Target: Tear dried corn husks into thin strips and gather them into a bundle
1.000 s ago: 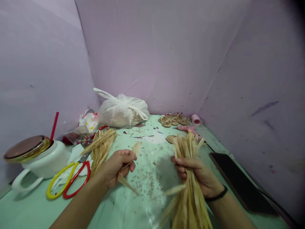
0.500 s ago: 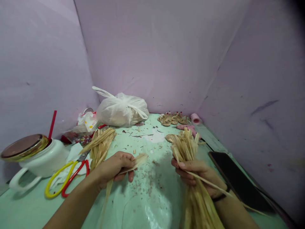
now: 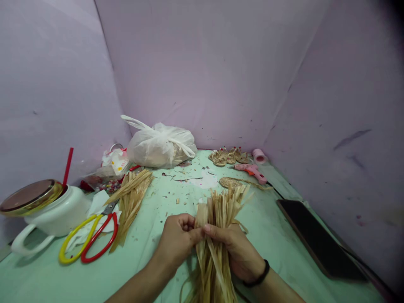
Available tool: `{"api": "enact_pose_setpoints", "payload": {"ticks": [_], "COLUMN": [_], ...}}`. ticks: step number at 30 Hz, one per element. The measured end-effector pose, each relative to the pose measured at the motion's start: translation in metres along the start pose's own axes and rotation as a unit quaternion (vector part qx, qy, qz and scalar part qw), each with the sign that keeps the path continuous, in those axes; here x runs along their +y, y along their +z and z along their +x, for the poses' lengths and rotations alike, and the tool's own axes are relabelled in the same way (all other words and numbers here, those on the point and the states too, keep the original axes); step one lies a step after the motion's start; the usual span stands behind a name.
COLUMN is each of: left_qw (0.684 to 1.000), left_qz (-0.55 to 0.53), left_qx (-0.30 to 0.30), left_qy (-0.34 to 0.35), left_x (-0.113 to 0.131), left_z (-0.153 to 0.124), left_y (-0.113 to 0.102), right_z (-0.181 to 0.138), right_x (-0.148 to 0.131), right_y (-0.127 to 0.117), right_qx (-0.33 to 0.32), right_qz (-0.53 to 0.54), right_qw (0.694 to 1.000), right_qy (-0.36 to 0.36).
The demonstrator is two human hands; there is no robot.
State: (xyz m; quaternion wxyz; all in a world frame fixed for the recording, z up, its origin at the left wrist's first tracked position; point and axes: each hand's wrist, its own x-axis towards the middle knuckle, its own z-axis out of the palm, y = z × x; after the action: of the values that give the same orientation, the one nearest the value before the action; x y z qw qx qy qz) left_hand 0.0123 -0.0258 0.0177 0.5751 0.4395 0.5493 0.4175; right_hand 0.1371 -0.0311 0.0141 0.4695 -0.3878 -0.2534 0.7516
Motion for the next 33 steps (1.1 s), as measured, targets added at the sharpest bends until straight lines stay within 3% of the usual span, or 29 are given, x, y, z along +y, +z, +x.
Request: {"api": "enact_pose_setpoints", "payload": {"ticks": [7,12,18,21,28,33], "left_qw": [0.999,0.998,0.999,0.999,0.996,0.992], "left_qz": [0.021,0.061,0.017,-0.013,-0.065,-0.098], "left_qx": [-0.026,-0.022,0.01,0.018,-0.005,-0.031], "left_qy": [-0.037,-0.025,-0.025,-0.04,-0.061,-0.08], "left_x": [0.006,0.01,0.007,0.005,-0.006,-0.012], "left_z": [-0.001,-0.001,-0.004,-0.005,-0.001,0.004], "left_y": [-0.001,-0.004,0.001,0.003,0.002,-0.001], "right_z": [-0.001,0.001,0.004,0.004,0.003,0.003], "right_x": [-0.001,-0.002,-0.004,-0.005,-0.003,-0.001], "right_y": [0.001,-0.002,0.003,0.004,0.005,0.0], "right_qx": [0.014,0.052,0.09,0.105,0.086,0.069], "right_qz": [-0.059,-0.155,-0.251,-0.287,-0.248,-0.196], "right_qw": [0.998,0.985,0.953,0.942,0.954,0.973], "right_qy": [0.002,-0.063,-0.143,-0.139,-0.146,-0.104]}}
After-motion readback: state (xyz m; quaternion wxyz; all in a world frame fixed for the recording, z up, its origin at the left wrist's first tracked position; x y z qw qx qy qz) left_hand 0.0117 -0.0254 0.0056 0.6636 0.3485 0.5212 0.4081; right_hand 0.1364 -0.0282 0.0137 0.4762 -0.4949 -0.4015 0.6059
